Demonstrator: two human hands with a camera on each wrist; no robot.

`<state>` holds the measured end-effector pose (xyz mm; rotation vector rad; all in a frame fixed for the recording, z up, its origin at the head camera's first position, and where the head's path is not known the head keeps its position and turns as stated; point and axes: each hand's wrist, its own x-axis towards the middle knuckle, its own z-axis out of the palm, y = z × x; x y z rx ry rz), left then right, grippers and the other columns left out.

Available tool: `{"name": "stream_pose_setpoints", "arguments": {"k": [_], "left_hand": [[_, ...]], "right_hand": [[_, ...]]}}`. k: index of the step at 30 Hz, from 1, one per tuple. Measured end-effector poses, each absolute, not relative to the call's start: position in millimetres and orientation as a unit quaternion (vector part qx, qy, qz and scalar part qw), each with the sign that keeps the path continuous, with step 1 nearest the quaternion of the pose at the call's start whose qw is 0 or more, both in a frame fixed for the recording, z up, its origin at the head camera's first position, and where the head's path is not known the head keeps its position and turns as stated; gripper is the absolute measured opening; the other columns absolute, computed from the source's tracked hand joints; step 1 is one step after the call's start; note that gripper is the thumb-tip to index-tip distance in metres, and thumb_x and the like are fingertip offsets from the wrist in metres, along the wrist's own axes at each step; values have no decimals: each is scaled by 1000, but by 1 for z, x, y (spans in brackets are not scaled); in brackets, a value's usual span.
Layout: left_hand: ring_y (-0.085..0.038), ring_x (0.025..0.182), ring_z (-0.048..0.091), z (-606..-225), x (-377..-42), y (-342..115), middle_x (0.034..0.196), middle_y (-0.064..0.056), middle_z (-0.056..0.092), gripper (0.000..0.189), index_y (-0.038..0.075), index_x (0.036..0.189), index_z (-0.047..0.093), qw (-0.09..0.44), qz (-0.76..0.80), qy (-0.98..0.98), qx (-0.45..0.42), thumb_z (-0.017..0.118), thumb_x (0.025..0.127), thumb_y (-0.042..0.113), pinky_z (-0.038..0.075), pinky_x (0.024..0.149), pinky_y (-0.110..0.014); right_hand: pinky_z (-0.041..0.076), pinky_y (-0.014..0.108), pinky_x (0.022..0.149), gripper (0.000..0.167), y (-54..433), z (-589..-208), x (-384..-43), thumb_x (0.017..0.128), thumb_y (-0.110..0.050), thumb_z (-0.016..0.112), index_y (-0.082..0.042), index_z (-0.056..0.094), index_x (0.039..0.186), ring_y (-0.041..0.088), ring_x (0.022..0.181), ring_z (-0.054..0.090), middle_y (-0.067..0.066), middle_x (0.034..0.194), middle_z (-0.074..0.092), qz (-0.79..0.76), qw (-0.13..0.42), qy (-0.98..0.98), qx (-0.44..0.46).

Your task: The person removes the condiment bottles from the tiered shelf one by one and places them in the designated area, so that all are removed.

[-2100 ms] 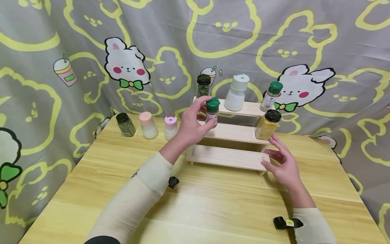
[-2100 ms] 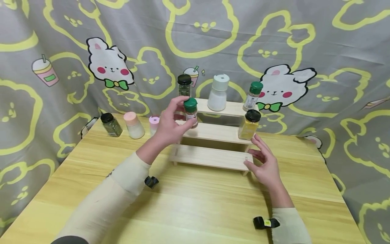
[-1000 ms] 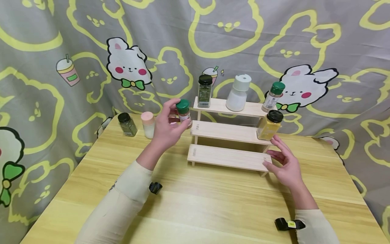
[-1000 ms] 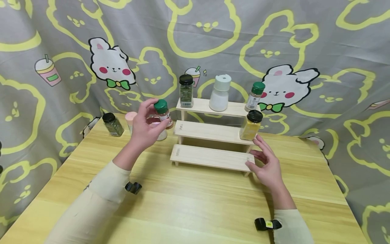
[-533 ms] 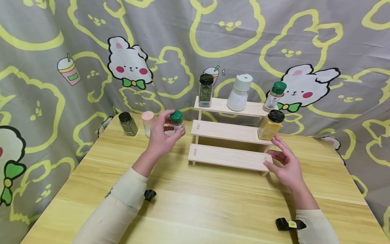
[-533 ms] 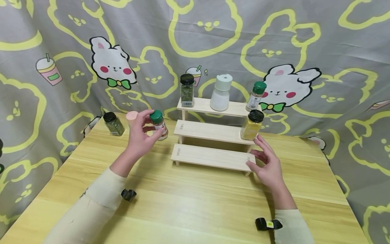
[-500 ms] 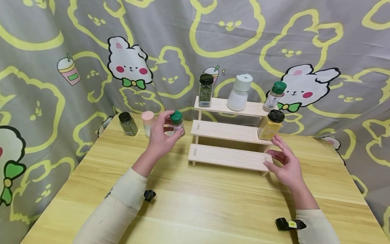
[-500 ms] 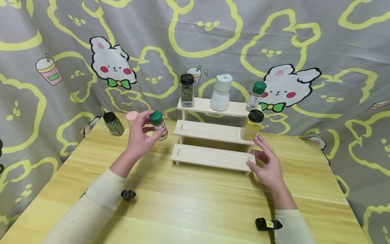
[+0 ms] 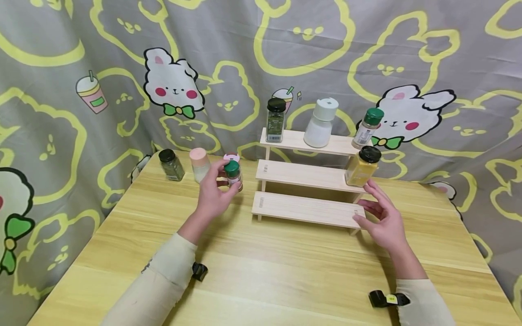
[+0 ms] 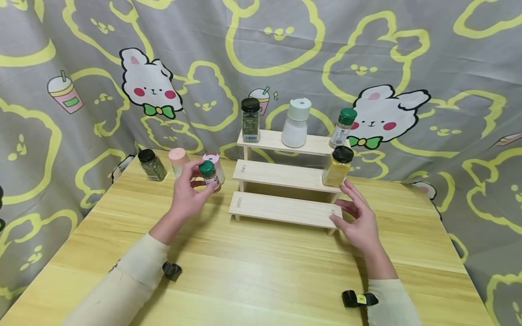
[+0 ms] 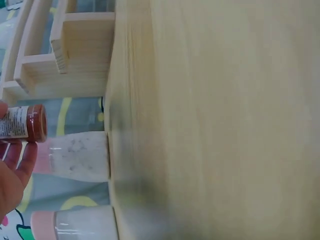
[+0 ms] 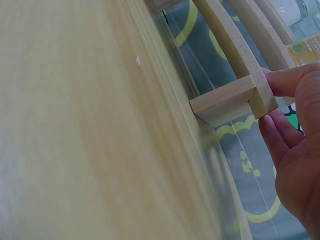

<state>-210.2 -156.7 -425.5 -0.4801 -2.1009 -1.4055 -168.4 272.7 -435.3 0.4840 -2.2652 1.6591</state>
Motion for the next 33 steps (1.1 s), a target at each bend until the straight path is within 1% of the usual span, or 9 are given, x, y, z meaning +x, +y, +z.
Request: {"name": "stream_pose_setpoints", "arguments": {"k": [3,5,7,8,11,16,23,29,33], "left_hand": [[-34,91,64,-429,-210,-159,110,-19,60,61,5,132,50,277,-522,-788,-170,78,80,-9,59,69,-50],[-34,91,63,-430,-211,-161,109,-19,61,60,4,131,50,268,-522,-794,-159,77,80,-9,59,70,-50],[-30,92,63,-436,-213,-165,109,-15,61,59,8,131,50,256,-517,-802,-152,77,81,-6,59,71,-47],[-31,92,63,-437,-213,-166,109,-15,61,59,8,130,50,253,-518,-804,-147,78,81,-7,59,72,-48],[-31,94,63,-439,-212,-168,111,-15,61,58,8,130,50,243,-512,-812,-139,78,81,-5,59,73,-49],[-32,94,63,-443,-212,-172,112,-16,61,58,9,130,50,237,-512,-814,-140,79,81,-5,58,73,-54],[-33,94,63,-448,-213,-176,111,-17,60,58,8,127,50,221,-515,-817,-138,80,80,-6,58,74,-51],[-32,96,63,-452,-212,-177,112,-16,59,59,9,128,48,200,-514,-824,-128,80,80,-5,59,76,-47],[-33,96,62,-456,-212,-178,112,-16,58,60,9,129,47,192,-513,-827,-128,79,81,-5,58,77,-48]], "right_hand": [[48,21,94,80,277,-443,-173,73,30,70,6,45,145,21,108,63,13,159,30,578,147,-785,169],[48,20,94,82,282,-451,-177,72,30,70,5,45,146,20,108,63,12,159,30,577,148,-786,170],[47,20,94,84,286,-458,-182,72,30,70,3,45,147,19,108,63,10,160,29,575,148,-787,170],[47,19,94,84,288,-461,-183,72,30,70,3,45,147,18,108,63,10,160,29,573,149,-788,170],[47,18,94,85,288,-463,-184,71,30,70,3,44,147,18,109,63,9,160,29,573,149,-788,172],[47,19,94,86,289,-464,-185,71,29,72,1,44,148,18,108,63,8,160,29,573,150,-788,168],[47,18,94,86,288,-463,-183,72,27,73,-1,45,148,17,109,62,7,161,29,570,148,-791,164],[47,19,94,86,289,-464,-184,72,28,73,0,44,148,18,109,62,7,161,28,571,147,-791,165],[47,19,94,86,289,-464,-183,72,27,73,0,45,148,17,109,63,7,160,29,573,147,-789,166]]}}
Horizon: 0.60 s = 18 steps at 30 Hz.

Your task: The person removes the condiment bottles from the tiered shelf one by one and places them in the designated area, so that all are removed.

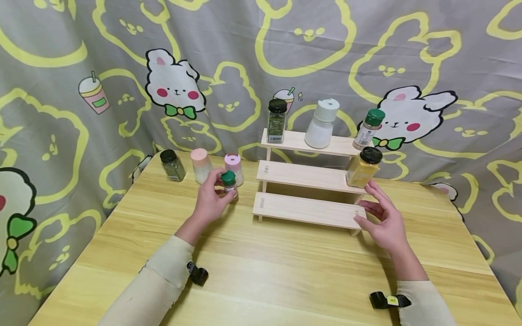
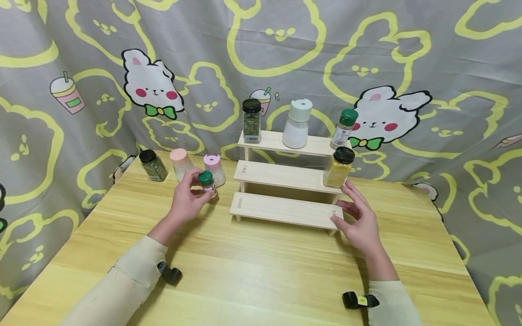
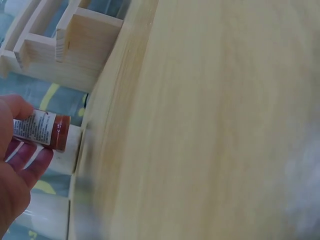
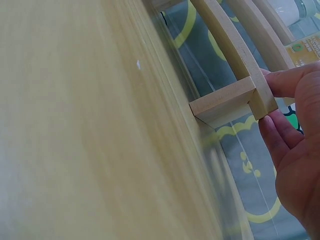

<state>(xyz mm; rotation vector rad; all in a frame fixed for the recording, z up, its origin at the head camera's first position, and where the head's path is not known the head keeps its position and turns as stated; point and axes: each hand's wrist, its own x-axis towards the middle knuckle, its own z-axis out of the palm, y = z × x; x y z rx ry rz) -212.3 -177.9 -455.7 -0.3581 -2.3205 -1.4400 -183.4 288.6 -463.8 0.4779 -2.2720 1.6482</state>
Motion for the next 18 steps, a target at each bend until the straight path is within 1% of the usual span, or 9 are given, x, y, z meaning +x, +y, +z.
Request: {"name": "stream_pose_setpoints", "arguments": {"k": [5,8,13,18], "left_hand": [[-32,96,62,-461,-213,-180,111,-15,59,59,10,129,47,187,-506,-833,-125,79,81,-4,58,75,-47],[-31,95,62,-462,-213,-181,110,-15,59,59,10,128,47,186,-505,-834,-122,79,81,-5,58,75,-45],[-32,95,63,-463,-213,-182,110,-17,60,59,9,128,46,187,-498,-837,-127,79,81,-5,58,74,-45],[-32,94,63,-466,-214,-182,110,-16,60,59,9,129,46,186,-489,-843,-127,79,82,-5,58,73,-44]], "right_hand": [[47,19,94,85,287,-461,-182,72,28,72,0,45,148,17,108,63,8,160,29,574,147,-788,167],[48,20,94,84,284,-457,-179,72,29,70,3,44,147,19,108,63,9,160,29,578,147,-784,171],[48,21,94,80,277,-444,-173,72,30,69,8,44,145,21,107,63,12,159,30,583,147,-780,175],[48,21,94,79,274,-439,-171,73,30,69,8,44,145,22,107,63,13,159,30,579,146,-783,173]]}}
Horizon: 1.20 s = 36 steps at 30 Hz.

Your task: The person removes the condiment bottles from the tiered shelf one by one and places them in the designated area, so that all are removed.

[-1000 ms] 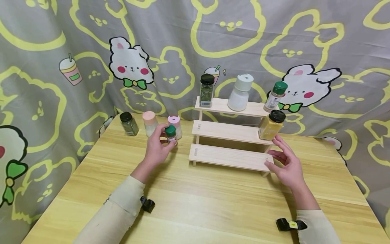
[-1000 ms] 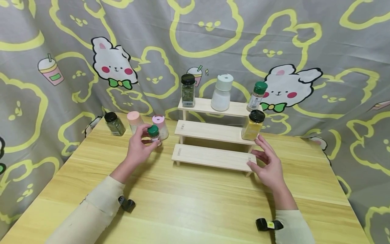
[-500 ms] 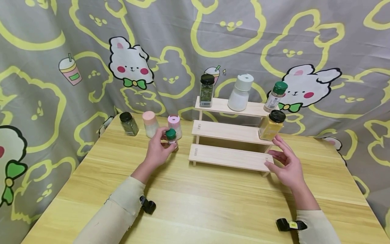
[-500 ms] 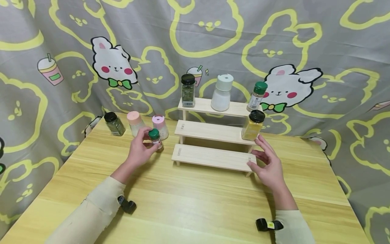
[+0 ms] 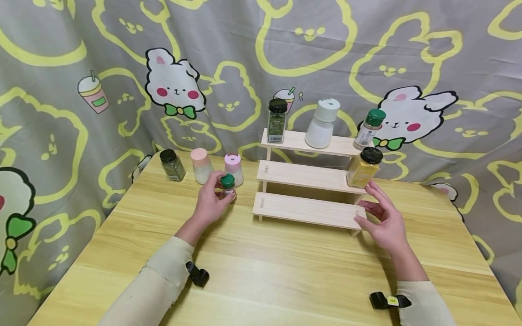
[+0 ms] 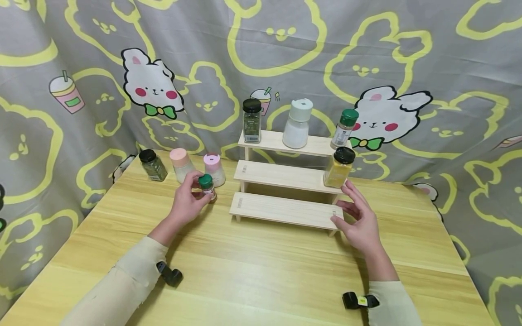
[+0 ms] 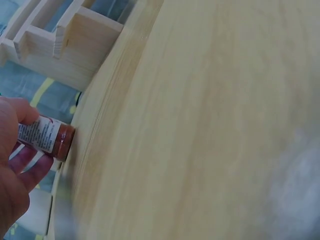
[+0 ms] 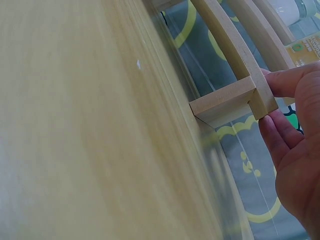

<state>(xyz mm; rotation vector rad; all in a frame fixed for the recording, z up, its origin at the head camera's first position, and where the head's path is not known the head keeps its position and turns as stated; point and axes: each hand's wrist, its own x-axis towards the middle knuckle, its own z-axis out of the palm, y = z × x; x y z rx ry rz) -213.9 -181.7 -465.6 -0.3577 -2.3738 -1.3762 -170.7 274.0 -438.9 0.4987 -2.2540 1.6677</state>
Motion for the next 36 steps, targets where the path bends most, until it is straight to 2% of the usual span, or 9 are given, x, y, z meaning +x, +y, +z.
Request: {"name": "stream_pose_setpoints", "arguments": {"k": [8,14,17,21,28,36], "left_hand": [[-33,96,63,-466,-214,-181,110,-17,60,63,10,131,44,175,-493,-844,-118,79,81,-5,58,76,-45],[-34,101,60,-465,-215,-181,114,-21,57,77,5,138,37,166,-507,-840,-99,81,77,-4,57,81,-46],[-32,102,57,-460,-214,-180,116,-19,54,83,5,140,36,171,-501,-844,-86,84,74,0,56,83,-45],[-30,103,56,-452,-211,-178,119,-17,53,84,8,141,37,192,-485,-850,-75,84,72,6,53,84,-45],[-35,103,55,-438,-206,-175,124,-18,52,78,6,139,40,245,-451,-854,-92,80,73,13,50,87,-53],[-34,105,55,-425,-204,-168,125,-18,49,70,3,134,44,312,-394,-855,-131,76,73,14,49,87,-46]], "right_hand": [[48,21,94,79,275,-441,-170,72,30,69,8,44,144,22,107,63,14,159,30,579,149,-783,174],[48,21,94,79,276,-442,-170,72,30,70,8,44,144,22,107,63,14,159,31,578,149,-783,174],[48,20,94,80,276,-442,-170,72,30,69,7,44,145,21,107,63,13,159,31,582,148,-780,175],[48,20,94,79,277,-441,-169,73,30,69,7,44,145,21,107,63,12,159,30,583,147,-780,175],[48,21,94,79,276,-440,-170,73,29,70,8,45,144,23,107,63,14,159,31,571,152,-788,175],[49,21,94,79,277,-441,-171,73,29,70,8,44,144,23,107,63,14,159,30,573,149,-786,175]]}}
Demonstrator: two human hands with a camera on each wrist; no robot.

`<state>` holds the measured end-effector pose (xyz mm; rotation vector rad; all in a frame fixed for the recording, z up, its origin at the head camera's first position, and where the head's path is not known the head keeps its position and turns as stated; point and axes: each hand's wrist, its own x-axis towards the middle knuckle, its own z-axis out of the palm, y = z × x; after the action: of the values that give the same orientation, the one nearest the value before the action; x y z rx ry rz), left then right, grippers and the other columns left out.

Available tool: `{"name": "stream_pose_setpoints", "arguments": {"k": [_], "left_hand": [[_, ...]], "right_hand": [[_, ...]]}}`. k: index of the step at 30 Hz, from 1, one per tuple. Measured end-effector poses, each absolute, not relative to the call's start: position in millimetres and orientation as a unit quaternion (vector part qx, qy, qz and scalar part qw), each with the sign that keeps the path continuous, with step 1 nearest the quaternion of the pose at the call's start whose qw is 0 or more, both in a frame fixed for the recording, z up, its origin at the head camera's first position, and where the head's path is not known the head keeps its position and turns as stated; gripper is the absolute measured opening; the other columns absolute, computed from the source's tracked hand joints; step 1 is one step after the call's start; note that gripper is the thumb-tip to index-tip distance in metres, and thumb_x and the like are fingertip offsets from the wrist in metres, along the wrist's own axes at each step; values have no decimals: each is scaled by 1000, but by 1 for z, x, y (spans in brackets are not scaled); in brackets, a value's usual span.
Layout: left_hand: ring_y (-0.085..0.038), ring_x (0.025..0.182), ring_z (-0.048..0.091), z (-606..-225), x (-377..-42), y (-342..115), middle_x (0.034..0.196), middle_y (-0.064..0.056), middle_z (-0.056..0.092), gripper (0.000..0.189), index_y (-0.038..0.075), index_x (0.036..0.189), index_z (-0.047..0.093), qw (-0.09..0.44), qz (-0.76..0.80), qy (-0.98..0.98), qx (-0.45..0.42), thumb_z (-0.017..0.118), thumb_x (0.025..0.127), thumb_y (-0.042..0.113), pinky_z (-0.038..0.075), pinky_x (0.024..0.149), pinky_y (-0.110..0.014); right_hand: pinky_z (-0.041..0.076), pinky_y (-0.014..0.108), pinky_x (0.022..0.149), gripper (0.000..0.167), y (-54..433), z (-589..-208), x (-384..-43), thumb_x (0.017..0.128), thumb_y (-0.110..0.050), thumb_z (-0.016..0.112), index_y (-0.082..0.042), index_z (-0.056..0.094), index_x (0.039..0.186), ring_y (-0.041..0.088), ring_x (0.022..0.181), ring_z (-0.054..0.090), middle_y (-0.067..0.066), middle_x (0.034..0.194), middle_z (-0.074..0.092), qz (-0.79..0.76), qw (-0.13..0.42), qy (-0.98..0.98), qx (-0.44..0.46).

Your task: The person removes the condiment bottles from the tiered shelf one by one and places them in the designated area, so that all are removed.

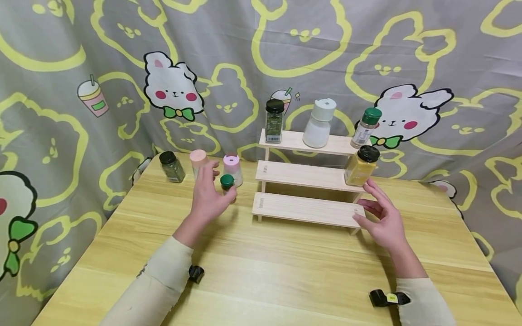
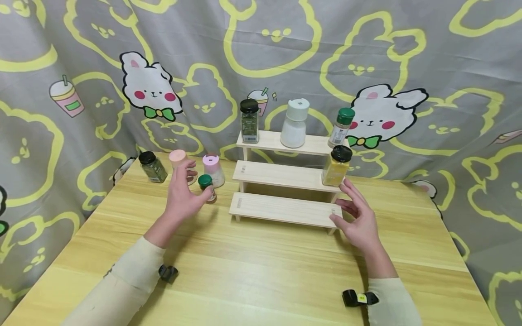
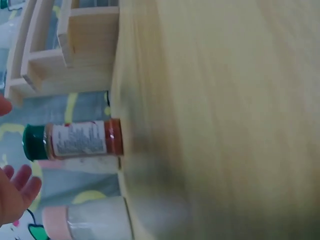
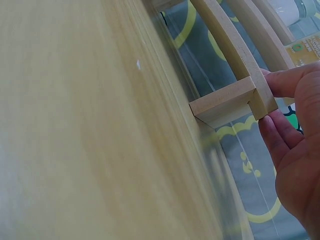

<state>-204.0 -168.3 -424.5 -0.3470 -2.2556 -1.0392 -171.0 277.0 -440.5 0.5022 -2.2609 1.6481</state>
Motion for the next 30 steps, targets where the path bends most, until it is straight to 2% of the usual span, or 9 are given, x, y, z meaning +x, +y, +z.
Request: {"name": "stream_pose_setpoints", "arguments": {"k": [5,9,15,21,30], "left_hand": [[-33,106,53,-413,-203,-156,124,-17,49,68,3,131,48,364,-372,-837,-165,75,71,15,49,89,-44],[-34,109,52,-403,-202,-143,125,-18,48,70,3,132,47,381,-377,-822,-190,78,70,14,50,90,-45],[-35,104,54,-394,-205,-123,122,-19,50,70,1,132,47,388,-404,-794,-236,79,70,11,50,87,-48],[-31,104,51,-387,-207,-103,123,-17,50,70,1,133,47,379,-403,-791,-260,77,71,9,48,83,-41],[-29,105,52,-375,-211,-76,127,-17,49,69,2,135,45,358,-402,-791,-291,76,75,16,46,90,-35]], "right_hand": [[49,23,94,79,277,-440,-172,72,30,70,9,45,144,24,107,63,15,159,30,579,152,-781,181],[49,23,94,78,276,-440,-171,72,30,69,10,44,143,24,107,63,18,158,29,582,152,-777,185],[49,23,94,77,276,-440,-171,72,30,70,11,44,143,24,107,63,17,158,30,581,152,-779,182],[49,23,95,78,275,-440,-171,73,29,70,9,45,143,25,108,63,16,159,30,580,148,-781,179],[49,23,95,78,276,-441,-171,73,28,70,8,45,144,26,108,62,16,159,30,579,148,-783,174]]}}
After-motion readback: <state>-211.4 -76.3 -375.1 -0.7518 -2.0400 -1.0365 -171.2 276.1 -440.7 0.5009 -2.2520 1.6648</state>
